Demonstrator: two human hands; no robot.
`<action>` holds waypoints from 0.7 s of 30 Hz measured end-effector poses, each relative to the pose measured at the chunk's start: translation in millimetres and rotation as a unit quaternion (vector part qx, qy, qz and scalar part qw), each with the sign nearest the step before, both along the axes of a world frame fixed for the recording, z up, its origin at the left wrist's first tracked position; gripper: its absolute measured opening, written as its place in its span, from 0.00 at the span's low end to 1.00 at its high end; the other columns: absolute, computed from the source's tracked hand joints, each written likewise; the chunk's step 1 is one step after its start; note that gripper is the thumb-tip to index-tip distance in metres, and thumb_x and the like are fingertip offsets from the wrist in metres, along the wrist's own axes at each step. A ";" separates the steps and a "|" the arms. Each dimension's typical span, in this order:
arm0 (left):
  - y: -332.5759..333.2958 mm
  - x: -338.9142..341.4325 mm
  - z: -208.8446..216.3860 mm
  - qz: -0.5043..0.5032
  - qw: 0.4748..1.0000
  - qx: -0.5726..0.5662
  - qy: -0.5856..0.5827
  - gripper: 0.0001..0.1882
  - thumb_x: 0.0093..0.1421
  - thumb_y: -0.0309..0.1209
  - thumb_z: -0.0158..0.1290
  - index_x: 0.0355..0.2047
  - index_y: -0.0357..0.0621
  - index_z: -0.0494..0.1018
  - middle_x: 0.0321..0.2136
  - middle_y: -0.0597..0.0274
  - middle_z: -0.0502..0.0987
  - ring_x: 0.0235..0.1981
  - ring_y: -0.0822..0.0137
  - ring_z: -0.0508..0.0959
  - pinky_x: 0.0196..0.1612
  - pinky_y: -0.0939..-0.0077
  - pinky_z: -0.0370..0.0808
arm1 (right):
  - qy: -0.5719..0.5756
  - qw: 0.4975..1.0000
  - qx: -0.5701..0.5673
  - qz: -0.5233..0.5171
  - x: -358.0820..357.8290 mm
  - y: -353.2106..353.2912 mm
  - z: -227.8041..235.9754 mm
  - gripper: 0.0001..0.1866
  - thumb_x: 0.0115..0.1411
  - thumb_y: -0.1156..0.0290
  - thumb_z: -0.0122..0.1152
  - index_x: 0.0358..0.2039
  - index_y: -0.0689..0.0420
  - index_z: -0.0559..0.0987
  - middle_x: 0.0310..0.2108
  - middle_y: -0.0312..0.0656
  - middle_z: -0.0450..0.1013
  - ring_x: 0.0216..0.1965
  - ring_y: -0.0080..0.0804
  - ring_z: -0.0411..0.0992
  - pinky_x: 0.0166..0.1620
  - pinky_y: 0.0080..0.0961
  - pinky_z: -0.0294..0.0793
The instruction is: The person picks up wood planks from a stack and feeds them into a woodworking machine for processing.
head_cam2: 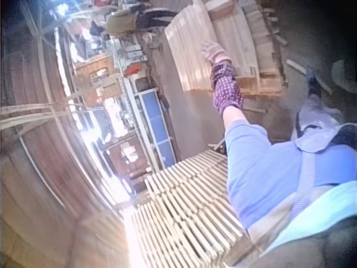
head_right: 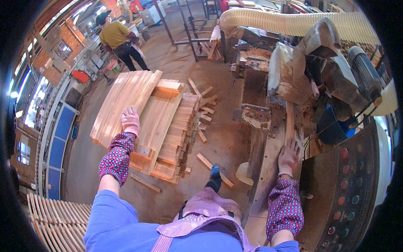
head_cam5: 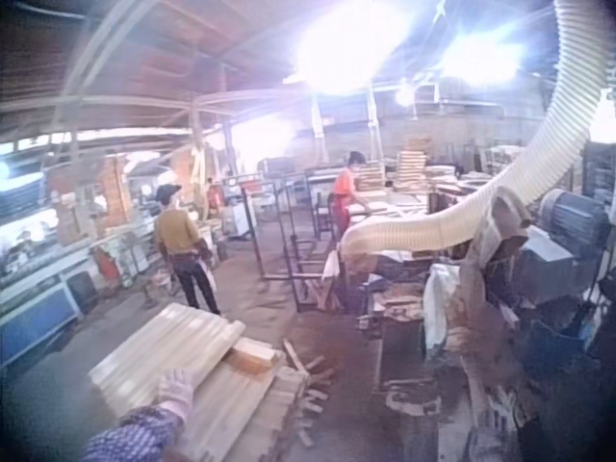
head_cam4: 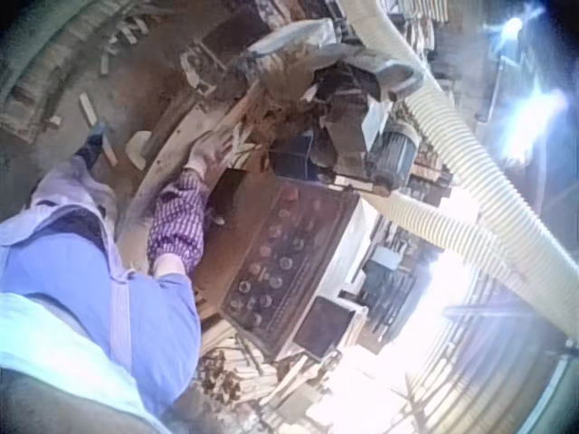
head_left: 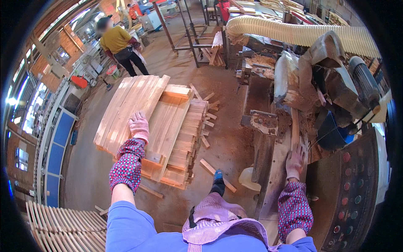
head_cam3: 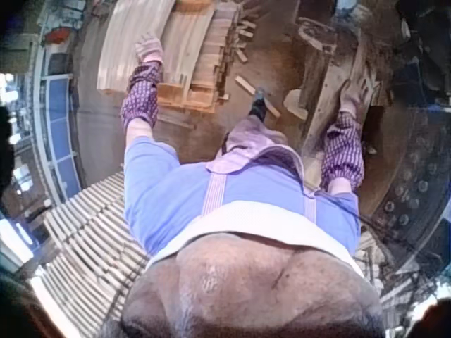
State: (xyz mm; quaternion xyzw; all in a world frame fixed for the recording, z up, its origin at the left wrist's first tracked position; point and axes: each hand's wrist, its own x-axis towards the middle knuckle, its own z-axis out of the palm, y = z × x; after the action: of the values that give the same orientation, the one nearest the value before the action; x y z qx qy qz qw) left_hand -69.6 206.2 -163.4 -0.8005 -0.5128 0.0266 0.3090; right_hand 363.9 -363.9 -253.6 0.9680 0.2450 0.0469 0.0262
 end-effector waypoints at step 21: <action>-257.4 89.0 70.4 -0.252 0.821 -0.397 -0.325 0.48 0.59 0.49 0.61 0.68 0.31 0.53 0.65 0.35 0.61 0.68 0.46 0.60 0.69 0.63 0.58 | 0.429 0.788 0.441 0.026 -287.4 -16.5 138.8 0.36 0.59 0.66 0.60 0.68 0.61 0.62 0.60 0.56 0.69 0.59 0.39 0.70 0.61 0.32 0.68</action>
State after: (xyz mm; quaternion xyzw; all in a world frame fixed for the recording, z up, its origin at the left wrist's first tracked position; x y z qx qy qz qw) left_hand 19.5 -51.3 -93.0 -0.9175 -0.3086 -0.1129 -0.2240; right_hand 76.4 -380.4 -114.8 0.7879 0.2090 -0.2690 -0.5129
